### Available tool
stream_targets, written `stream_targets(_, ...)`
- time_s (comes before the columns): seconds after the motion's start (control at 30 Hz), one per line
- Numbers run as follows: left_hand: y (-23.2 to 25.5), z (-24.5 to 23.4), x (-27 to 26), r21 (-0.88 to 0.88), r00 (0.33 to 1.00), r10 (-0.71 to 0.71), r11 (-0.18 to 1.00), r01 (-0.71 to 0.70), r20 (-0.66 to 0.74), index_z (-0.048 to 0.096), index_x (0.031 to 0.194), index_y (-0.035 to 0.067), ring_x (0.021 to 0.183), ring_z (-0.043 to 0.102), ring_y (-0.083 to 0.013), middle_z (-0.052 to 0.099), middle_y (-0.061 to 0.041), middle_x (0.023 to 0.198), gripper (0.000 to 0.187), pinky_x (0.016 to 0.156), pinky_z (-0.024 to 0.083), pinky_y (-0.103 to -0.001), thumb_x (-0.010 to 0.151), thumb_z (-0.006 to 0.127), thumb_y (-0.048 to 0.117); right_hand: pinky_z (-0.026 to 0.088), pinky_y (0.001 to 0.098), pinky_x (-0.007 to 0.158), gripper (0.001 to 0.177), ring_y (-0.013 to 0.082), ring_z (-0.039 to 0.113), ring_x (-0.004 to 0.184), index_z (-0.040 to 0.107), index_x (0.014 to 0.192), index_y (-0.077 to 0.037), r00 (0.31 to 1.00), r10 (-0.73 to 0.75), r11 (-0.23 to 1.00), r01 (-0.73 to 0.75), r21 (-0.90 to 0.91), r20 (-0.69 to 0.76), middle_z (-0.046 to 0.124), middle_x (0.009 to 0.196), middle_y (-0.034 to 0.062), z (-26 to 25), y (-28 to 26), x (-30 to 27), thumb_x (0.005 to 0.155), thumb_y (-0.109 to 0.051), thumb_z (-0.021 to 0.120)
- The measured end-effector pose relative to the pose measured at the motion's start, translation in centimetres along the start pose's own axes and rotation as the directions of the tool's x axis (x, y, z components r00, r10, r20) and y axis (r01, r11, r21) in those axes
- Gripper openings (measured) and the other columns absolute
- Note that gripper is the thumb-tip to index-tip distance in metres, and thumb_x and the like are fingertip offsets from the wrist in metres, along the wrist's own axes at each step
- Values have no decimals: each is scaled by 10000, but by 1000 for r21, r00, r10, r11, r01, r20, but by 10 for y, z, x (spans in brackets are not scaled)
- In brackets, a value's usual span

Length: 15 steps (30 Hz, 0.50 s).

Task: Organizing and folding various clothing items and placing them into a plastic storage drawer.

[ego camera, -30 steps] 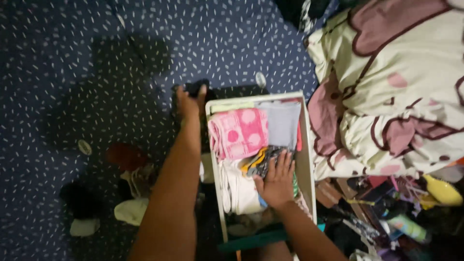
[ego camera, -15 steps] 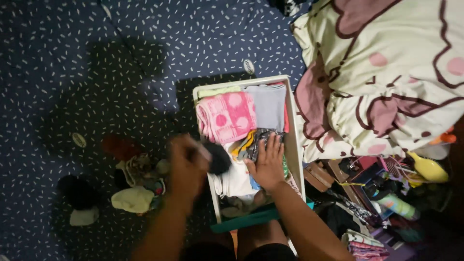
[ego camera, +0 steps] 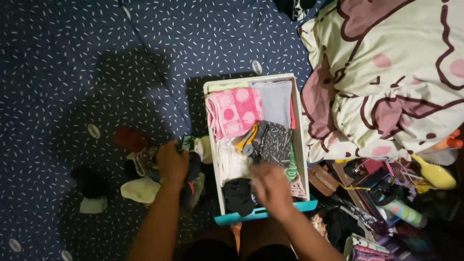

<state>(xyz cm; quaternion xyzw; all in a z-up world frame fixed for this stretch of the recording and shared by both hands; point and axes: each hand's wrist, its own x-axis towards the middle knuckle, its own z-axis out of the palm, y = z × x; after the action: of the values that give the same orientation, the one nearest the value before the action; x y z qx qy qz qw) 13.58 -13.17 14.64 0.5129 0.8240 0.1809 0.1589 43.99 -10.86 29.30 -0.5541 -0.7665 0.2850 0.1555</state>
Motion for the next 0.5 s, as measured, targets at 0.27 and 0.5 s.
stream_targets(0.27, -34, 65, 34, 186, 784, -400, 916, 355, 474, 577, 1312, 59, 1047, 658, -497, 669, -268, 1201, 703, 887, 542, -587, 787, 765, 489, 525, 409, 759, 106, 307, 656, 892, 749, 888, -98, 820, -53, 986, -48, 160, 570, 708, 931, 47, 44, -4, -26, 854, -165, 674)
stream_targets(0.5, -51, 39, 24, 90, 860, -260, 965, 246, 439, 715, 940, 56, 795, 659, -428, 728, -189, 940, 420, 723, 528, -513, 848, 718, 465, 530, 379, 754, 125, 285, 669, 861, 754, 920, -99, 886, -49, 971, -66, 230, 462, 733, 913, 42, 22, -17, -32, 802, -100, 715)
